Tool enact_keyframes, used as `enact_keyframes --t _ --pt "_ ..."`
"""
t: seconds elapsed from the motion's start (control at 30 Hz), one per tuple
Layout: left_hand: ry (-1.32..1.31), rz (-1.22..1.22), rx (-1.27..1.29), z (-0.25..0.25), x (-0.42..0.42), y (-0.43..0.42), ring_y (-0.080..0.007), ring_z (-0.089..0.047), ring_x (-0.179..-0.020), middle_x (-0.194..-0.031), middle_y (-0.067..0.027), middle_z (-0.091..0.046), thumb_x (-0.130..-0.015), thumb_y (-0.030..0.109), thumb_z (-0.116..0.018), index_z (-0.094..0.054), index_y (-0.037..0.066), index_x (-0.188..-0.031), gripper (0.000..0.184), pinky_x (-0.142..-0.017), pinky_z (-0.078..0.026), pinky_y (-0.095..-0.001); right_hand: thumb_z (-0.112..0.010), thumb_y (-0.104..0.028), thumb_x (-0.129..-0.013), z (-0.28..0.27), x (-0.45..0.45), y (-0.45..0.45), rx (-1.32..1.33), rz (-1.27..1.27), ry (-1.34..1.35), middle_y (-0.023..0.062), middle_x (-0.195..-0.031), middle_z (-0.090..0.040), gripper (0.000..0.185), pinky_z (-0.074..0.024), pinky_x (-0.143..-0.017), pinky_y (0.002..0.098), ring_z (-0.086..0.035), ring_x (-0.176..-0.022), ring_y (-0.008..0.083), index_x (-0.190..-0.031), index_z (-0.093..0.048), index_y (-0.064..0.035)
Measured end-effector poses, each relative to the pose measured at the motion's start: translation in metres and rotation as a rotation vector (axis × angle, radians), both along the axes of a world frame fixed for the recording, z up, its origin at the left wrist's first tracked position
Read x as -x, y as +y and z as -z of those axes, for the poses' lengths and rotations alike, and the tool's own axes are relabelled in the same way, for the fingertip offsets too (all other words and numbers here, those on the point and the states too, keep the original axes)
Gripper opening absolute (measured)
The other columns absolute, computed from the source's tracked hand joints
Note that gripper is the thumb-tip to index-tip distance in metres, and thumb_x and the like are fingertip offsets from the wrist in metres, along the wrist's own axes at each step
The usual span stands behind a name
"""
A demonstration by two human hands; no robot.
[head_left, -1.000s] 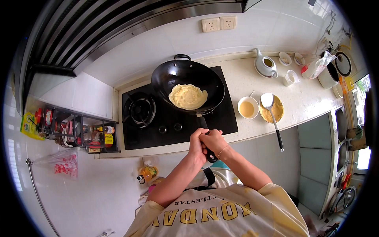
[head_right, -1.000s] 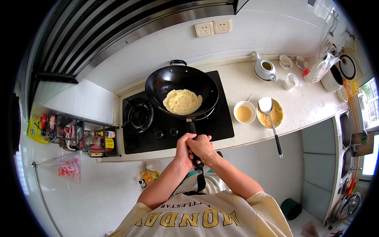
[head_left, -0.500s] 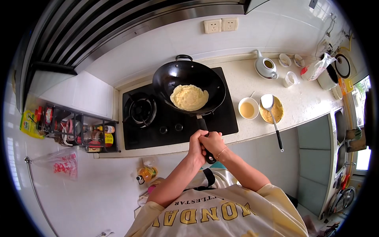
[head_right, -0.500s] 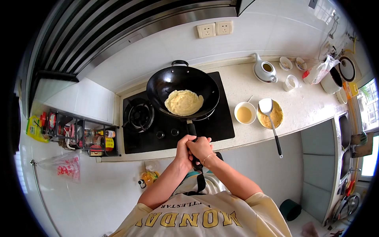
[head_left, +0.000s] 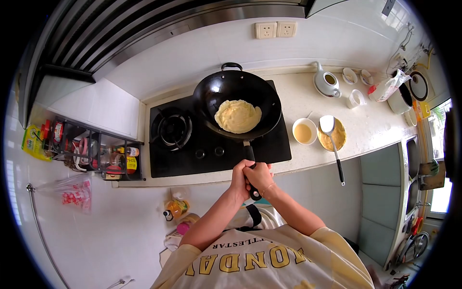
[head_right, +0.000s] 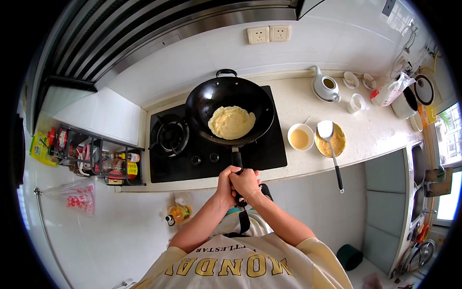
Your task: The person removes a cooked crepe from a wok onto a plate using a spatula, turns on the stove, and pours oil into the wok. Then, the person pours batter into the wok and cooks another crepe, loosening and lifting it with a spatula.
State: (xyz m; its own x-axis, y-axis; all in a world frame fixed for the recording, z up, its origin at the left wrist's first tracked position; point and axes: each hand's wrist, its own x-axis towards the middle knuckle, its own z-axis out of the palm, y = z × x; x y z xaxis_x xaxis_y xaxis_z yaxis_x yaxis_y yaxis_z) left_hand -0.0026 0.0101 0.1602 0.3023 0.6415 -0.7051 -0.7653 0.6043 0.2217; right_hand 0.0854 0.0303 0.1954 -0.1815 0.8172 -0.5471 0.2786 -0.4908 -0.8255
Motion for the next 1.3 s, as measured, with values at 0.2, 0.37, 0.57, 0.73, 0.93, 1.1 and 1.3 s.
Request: enact_keyframes --t 0.2,0.37,0.57,0.73,0.93,1.1,1.3 --pt "-0.065 -0.007 -0.002 -0.004 0.001 -0.001 -0.0326 -0.061 -0.098 -0.105 -0.0166 -0.062 -0.076 0.035 -0.048 -0.056 -0.01 -0.105 0.054 -0.086 -0.052 -0.0432 -0.059 -0.024 -0.081 0.011 0.004 -0.001 -0.026 -0.016 -0.108 0.0111 -0.051 -0.061 0.034 -0.0479 -0.041 0.0331 -0.061 -0.046 0.0203 -0.063 -0.065 0.0028" --pt "-0.175 -0.021 -0.042 -0.001 0.003 -0.005 -0.0317 -0.061 -0.099 -0.104 -0.0159 -0.061 -0.076 0.035 -0.046 -0.055 -0.01 -0.107 0.055 -0.091 -0.05 -0.044 -0.058 -0.028 -0.081 0.046 0.014 -0.004 -0.1 -0.045 -0.337 0.0132 -0.053 -0.062 0.037 -0.0501 -0.044 0.0359 -0.062 -0.047 0.0237 -0.066 -0.065 0.0047" --pt "-0.227 -0.018 -0.05 0.018 0.005 -0.007 -0.0321 -0.061 -0.098 -0.106 -0.0163 -0.059 -0.073 0.035 -0.045 -0.055 -0.008 -0.108 0.057 -0.092 -0.048 -0.0469 -0.057 -0.03 -0.08 0.067 0.019 -0.009 -0.171 -0.048 -0.438 0.015 -0.055 -0.063 0.038 -0.0509 -0.047 0.0376 -0.063 -0.05 0.0257 -0.067 -0.066 0.0056" --pt "-0.225 -0.043 -0.012 0.023 0.006 -0.009 -0.0337 -0.061 -0.097 -0.104 -0.0175 -0.059 -0.072 0.035 -0.044 -0.055 -0.008 -0.108 0.057 -0.092 -0.047 -0.0479 -0.056 -0.028 -0.079 0.071 0.022 -0.014 -0.221 -0.077 -0.508 0.017 -0.057 -0.063 0.036 -0.0513 -0.05 0.0392 -0.065 -0.054 0.0287 -0.071 -0.066 0.0062" --pt "-0.244 -0.005 -0.044 0.033 0.011 -0.012 -0.035 -0.061 -0.096 -0.103 -0.0186 -0.06 -0.072 0.036 -0.044 -0.055 -0.008 -0.107 0.058 -0.092 -0.048 -0.049 -0.056 -0.03 -0.078 0.068 0.026 -0.016 -0.18 -0.109 -0.571 0.0211 -0.065 -0.065 0.038 -0.0517 -0.052 0.0409 -0.066 -0.06 0.0318 -0.079 -0.066 0.0074" --pt "-0.253 0.011 -0.039 0.033 0.012 -0.012 -0.0358 -0.062 -0.095 -0.103 -0.0195 -0.06 -0.071 0.037 -0.045 -0.056 -0.008 -0.108 0.059 -0.092 -0.048 -0.0486 -0.057 -0.029 -0.078 0.069 0.029 -0.019 -0.189 -0.056 -0.543 0.0234 -0.067 -0.065 0.038 -0.0515 -0.053 0.0419 -0.066 -0.062 0.0339 -0.08 -0.065 0.0082" --pt "-0.29 0.04 -0.059 0.039 0.013 -0.012 -0.0354 -0.062 -0.095 -0.103 -0.0194 -0.06 -0.07 0.037 -0.046 -0.056 -0.008 -0.107 0.059 -0.091 -0.048 -0.0481 -0.056 -0.027 -0.079 0.071 0.027 -0.02 -0.168 -0.061 -0.532 0.0266 -0.071 -0.065 0.038 -0.0505 -0.053 0.0429 -0.066 -0.064 0.0361 -0.085 -0.062 0.0102"
